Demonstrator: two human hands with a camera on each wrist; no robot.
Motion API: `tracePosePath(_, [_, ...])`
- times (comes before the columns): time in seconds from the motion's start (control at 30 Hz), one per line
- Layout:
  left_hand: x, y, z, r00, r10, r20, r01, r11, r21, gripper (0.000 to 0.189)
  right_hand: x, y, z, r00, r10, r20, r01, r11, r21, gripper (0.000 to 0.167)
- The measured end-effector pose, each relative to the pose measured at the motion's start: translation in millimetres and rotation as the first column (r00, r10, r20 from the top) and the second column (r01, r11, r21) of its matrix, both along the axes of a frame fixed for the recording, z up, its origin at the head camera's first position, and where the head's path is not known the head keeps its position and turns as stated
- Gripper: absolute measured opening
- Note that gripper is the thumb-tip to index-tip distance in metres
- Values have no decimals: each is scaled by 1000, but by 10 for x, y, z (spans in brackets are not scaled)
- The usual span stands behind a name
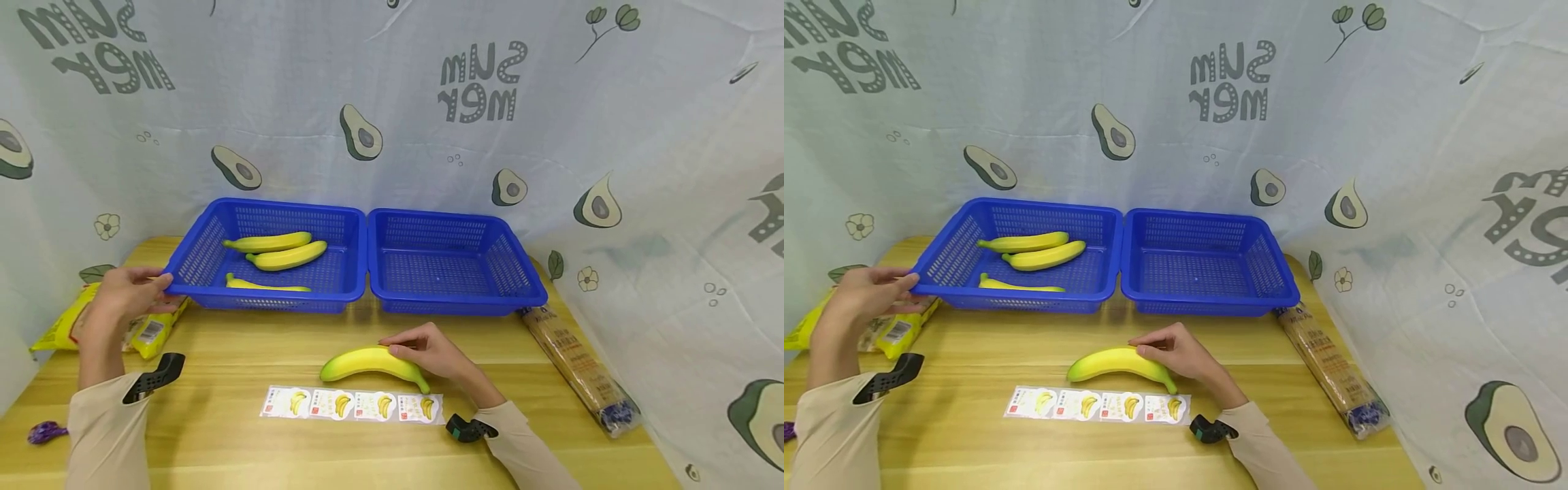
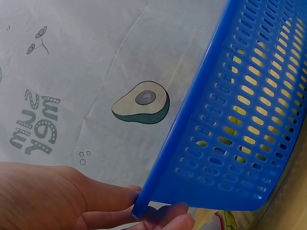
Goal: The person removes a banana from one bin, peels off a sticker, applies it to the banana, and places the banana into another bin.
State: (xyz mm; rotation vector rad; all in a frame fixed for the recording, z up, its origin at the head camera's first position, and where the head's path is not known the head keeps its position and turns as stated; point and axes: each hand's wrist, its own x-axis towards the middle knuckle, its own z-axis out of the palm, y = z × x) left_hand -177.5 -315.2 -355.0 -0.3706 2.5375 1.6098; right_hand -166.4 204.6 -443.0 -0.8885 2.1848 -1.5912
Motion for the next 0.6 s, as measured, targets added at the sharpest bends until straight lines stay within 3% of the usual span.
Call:
tracePosePath(0.37, [18,23,-26,1000,26,-7,-26,999,-41,63,-34,-26,-20,1000,-5,2,4,1000,21,26])
tracePosePath(0.6, [31,30,-64,998,55,-13,-54,997,63,66,-44,-29,-53,999,-28,-33,30,998,60,24])
